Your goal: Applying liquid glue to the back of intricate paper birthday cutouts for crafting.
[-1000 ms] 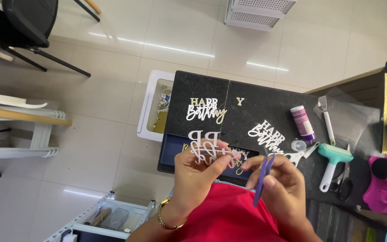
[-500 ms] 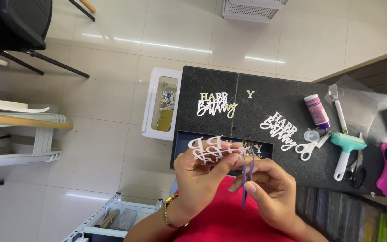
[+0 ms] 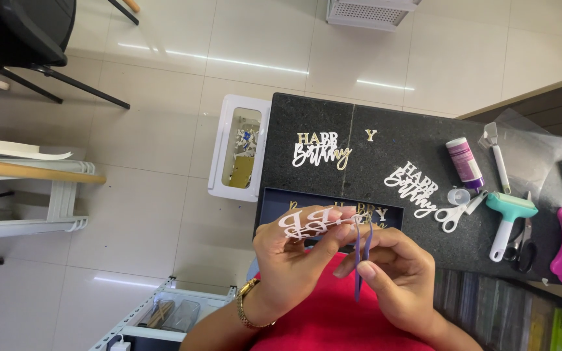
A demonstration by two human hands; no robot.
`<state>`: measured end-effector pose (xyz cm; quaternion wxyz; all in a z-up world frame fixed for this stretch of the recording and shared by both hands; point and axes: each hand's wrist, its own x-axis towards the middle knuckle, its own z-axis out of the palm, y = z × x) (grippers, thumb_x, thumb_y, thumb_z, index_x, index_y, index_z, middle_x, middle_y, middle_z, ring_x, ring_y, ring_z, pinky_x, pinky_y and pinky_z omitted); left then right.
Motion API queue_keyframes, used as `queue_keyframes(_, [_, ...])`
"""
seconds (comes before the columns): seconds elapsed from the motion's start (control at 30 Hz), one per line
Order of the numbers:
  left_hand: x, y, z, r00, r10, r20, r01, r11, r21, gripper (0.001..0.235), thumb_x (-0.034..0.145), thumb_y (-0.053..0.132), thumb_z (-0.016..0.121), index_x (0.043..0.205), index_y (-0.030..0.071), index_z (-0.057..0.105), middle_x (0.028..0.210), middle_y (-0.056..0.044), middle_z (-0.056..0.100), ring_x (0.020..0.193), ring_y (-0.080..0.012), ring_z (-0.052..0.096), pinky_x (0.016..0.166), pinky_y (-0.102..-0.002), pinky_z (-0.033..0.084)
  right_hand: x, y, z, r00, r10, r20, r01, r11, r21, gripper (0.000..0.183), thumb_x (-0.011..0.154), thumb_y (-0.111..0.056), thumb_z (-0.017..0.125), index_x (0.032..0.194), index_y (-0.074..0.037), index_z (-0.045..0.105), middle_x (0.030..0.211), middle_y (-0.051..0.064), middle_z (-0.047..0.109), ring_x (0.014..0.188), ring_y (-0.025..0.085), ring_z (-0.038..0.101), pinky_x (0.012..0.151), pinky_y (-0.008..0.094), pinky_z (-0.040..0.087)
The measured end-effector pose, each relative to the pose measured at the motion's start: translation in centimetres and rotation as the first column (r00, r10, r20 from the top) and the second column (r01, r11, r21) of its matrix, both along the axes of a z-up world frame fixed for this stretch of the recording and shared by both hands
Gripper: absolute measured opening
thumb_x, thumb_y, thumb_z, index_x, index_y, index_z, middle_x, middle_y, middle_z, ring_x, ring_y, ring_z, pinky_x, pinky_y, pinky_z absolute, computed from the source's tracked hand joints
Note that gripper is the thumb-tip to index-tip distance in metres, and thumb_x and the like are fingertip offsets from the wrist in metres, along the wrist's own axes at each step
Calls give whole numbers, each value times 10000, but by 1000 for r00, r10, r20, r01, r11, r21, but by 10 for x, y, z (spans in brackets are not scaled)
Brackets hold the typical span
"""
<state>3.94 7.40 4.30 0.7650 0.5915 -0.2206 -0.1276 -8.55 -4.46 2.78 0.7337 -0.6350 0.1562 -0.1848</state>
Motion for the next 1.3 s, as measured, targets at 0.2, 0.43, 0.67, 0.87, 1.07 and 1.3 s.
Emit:
queue_keyframes(0.2, [5, 3, 1, 996, -20, 83, 20, 1000, -4, 123, 959, 36, 712, 1078, 67, 704, 1077, -127, 779, 941, -229, 806, 811, -286, 689, 3, 2, 6, 1000, -9, -20, 9, 1000, 5, 224, 931, -151, 710, 1056, 4, 606, 1079, 197, 737, 654, 298, 825, 676, 356, 693])
queue_keyframes(0.43, [9, 1, 0, 997, 21, 71, -18, 999, -48, 154, 925, -26, 731, 1049, 46, 677, 1121, -210, 754, 1046, -286, 787, 832, -316, 702, 9, 2, 16, 998, 60, -11, -60, 997, 43, 207, 947, -176, 691, 1024, -6, 603, 1032, 259, 742, 648, 297, 805, 656, 341, 666])
queue_keyframes(0.67, [8, 1, -7, 968, -112, -226, 57, 970, -238, 187, 925, -97, 696, 1078, 9, 674, 1146, -266, 715, 1191, -360, 715, 907, -389, 689, 27, -7, 16, 957, 38, 287, -28, 999, -40, 135, 1019, -143, 569, 1104, -58, 506, 777, 169, 675, 767, 318, 704, 844, 463, 578])
queue_keyframes(0.87, [13, 6, 0, 804, -431, -410, 322, 895, -309, 185, 919, -51, 710, 1078, 29, 660, 1320, -287, 675, 843, -282, 771, 842, -369, 661, 40, -40, -5, 944, -136, 302, 155, 987, -39, 194, 957, -130, 659, 1092, -73, 533, 673, 7, 409, 625, 125, 379, 676, 320, 358])
queue_keyframes(1.07, [9, 7, 2, 738, -483, -471, 418, 876, -242, 179, 906, -34, 713, 1050, 62, 664, 1344, -250, 688, 837, -257, 785, 815, -305, 643, 41, -52, -6, 947, -21, 320, 137, 929, -345, 218, 839, 65, 743, 1036, 1, 676, 625, 10, 417, 584, 149, 350, 619, 313, 344])
queue_keyframes(1.3, [1, 0, -7, 716, -521, -465, 421, 853, -308, 202, 930, -27, 698, 1101, 67, 645, 1384, -303, 638, 789, -278, 766, 818, -352, 644, 38, -57, -9, 937, 23, 348, 264, 606, -750, 43, 920, 54, 675, 929, 29, 642, 622, 69, 487, 507, 178, 412, 511, 304, 315])
